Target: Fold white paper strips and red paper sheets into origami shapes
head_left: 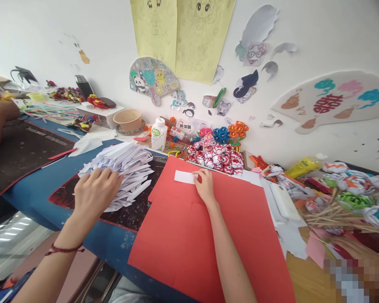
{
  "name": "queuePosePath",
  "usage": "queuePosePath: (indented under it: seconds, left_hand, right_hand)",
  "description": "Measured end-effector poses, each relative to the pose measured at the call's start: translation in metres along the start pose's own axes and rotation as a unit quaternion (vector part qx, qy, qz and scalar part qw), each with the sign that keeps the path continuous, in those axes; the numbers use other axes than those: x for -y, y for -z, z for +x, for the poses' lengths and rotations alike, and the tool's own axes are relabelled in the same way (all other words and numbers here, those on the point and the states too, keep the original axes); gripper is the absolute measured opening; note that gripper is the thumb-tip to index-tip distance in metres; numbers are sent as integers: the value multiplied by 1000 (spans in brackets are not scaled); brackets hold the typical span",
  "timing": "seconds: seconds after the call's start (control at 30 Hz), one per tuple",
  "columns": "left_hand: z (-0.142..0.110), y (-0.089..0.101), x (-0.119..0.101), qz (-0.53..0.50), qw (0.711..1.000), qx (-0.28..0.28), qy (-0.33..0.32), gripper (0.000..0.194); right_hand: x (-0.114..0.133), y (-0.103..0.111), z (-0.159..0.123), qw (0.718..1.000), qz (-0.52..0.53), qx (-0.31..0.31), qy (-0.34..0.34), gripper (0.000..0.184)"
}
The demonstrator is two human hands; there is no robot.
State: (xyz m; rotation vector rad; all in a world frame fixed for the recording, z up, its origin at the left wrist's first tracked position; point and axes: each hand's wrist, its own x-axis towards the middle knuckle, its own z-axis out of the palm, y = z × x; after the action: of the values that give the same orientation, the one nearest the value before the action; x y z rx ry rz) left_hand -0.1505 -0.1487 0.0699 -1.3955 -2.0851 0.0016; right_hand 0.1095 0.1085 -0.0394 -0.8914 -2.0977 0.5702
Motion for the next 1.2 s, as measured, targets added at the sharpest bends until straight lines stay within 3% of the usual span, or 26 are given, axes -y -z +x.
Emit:
queuePosePath:
  seconds: [0.1,0.47,0.87,1.2]
  left_hand:
    - [1,1,-2,-61,998,-7,24,38]
    - [2,6,-8,-113,992,-13,46,37]
    - [2,10,-11,-96,994,-7,50,35]
    - [3,0,-12,-54,998,0,24,34]
  right_hand:
    - [0,0,0,1000,2,0,2,26]
    - [-1,-2,0,1000,10,-12,2,24]
    - [6,0,-1,1000,9,-11,-10,24]
    - [5,0,0,1000,18,-16,-4,24]
